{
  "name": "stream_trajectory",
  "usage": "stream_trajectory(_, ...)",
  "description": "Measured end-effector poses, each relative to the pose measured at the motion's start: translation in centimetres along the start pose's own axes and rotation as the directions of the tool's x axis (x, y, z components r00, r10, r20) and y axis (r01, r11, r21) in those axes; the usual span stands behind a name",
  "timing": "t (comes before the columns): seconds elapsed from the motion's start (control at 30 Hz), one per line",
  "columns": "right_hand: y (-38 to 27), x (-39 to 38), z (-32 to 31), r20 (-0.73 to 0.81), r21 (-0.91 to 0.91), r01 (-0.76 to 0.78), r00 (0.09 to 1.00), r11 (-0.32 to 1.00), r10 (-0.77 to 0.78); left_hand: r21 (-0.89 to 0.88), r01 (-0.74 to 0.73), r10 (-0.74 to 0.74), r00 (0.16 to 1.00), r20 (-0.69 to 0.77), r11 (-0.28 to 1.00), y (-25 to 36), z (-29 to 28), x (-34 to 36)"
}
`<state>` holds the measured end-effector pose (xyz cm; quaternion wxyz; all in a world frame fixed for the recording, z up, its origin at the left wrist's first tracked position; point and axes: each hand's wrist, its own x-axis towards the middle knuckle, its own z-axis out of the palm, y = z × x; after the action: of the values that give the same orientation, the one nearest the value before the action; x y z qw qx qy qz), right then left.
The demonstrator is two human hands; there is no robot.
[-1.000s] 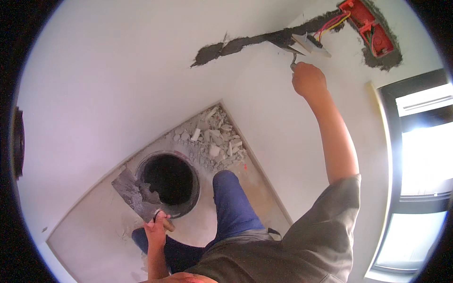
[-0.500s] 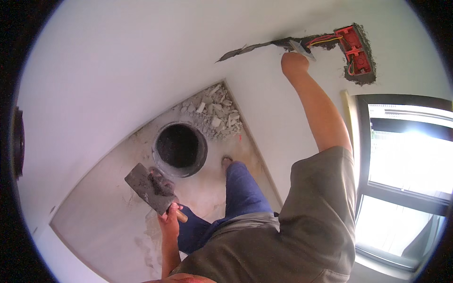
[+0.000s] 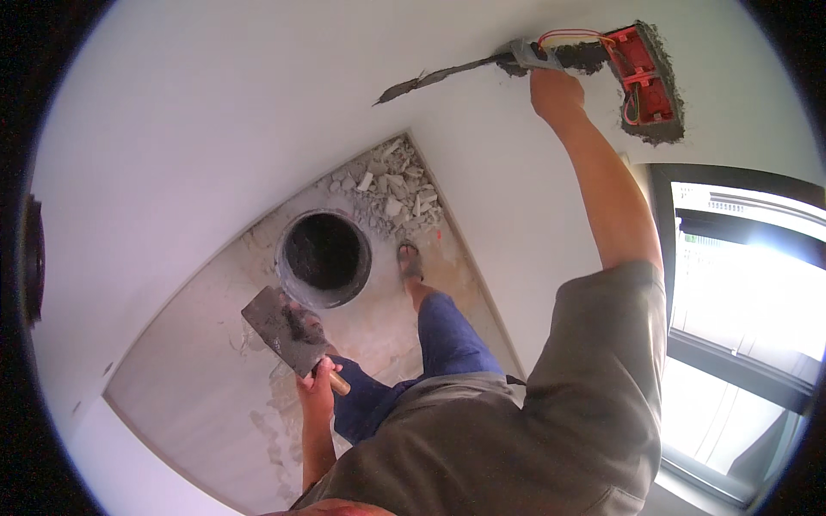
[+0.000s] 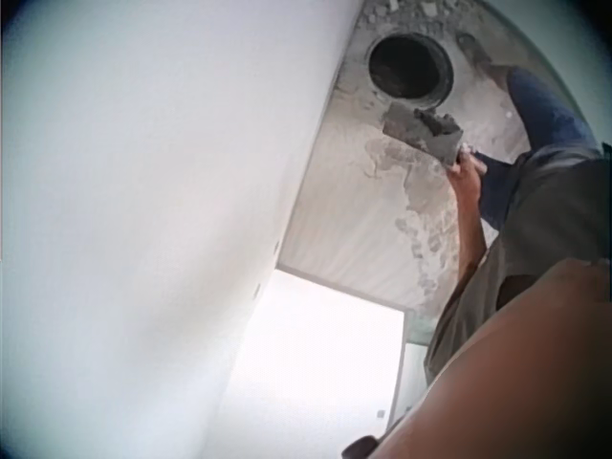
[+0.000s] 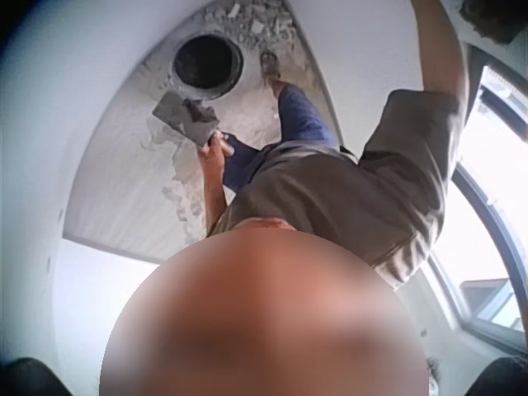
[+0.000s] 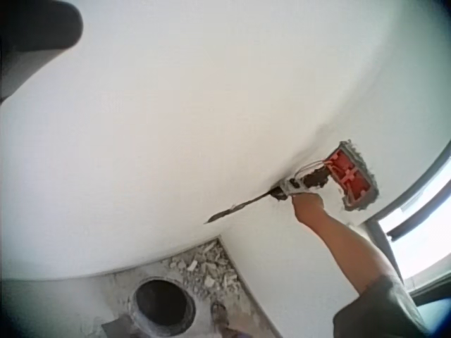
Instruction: Filling wall grooves and gaps around electrical boxes with plaster using a trowel.
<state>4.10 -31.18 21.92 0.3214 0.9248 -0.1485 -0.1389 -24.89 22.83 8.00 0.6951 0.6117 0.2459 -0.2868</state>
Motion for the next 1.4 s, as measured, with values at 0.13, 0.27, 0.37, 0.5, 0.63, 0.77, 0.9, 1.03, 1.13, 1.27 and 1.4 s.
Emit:
stream_trajectory(0.13,0.8,-1.2,0.0,0.011,0.016,-0.034,0.999,0.999,0.034,0.01,0.039,-0.039,0.999,0.016,0.999,-0.3,0.9,0.3)
stream_trajectory(0.27,1.3,-2.0,0.6,-0.002,0.015,-0.012,1.0,1.0,0.012,0.038,0.063,-0.063,0.998,0.014,0.997,0.5,1.4,1.1)
stream_trajectory(0.37,1.4,-3.4,1.5,0.011,0.043,-0.044,0.999,0.998,0.044,0.058,0.08,-0.082,0.996,0.021,0.995,0.7,1.6,1.6)
stream_trajectory(0.5,2.2,-5.3,3.9,-0.04,0.101,-0.102,0.994,0.99,0.106,0.091,0.086,-0.092,0.994,0.062,0.992,0.4,1.9,2.1)
stream_trajectory(0.63,2.4,-7.1,6.6,-0.077,0.159,-0.112,0.989,0.981,0.125,0.093,0.11,-0.117,0.99,0.079,0.99,-0.6,2.0,3.0)
stream_trajectory(0.77,-0.1,-8.4,10.4,-0.15,0.301,-0.106,0.976,0.948,0.157,0.121,0.095,-0.109,0.987,0.114,0.988,-0.7,2.6,4.7)
stream_trajectory(0.9,-3.0,-8.4,16.8,-0.38,0.468,-0.027,0.896,0.883,0.229,0.286,-0.111,0.067,0.985,0.161,0.952,-2.8,3.6,8.2)
stream_trajectory(1.03,-8.2,-6.0,22.7,-0.423,0.776,0.092,0.809,0.624,0.408,0.342,-0.177,0.095,0.966,0.242,0.923,-7.2,3.2,14.3)
stream_trajectory(1.13,-11.2,-2.9,27.8,-0.35,0.932,0.23,0.774,0.281,0.527,0.199,-0.217,0.195,0.973,0.127,0.956,-8.4,6.9,17.5)
stream_trajectory(1.27,-14.1,1.1,30.5,-0.311,0.786,0.525,0.792,-0.326,0.525,0.264,-0.373,0.318,0.92,0.23,0.889,-11.3,8.5,20.5)
stream_trajectory(1.4,-15.5,5.0,31.5,-0.332,0.543,0.57,0.82,-0.617,0.466,0.459,-0.484,0.389,0.874,0.291,0.745,-15.4,8.8,21.4)
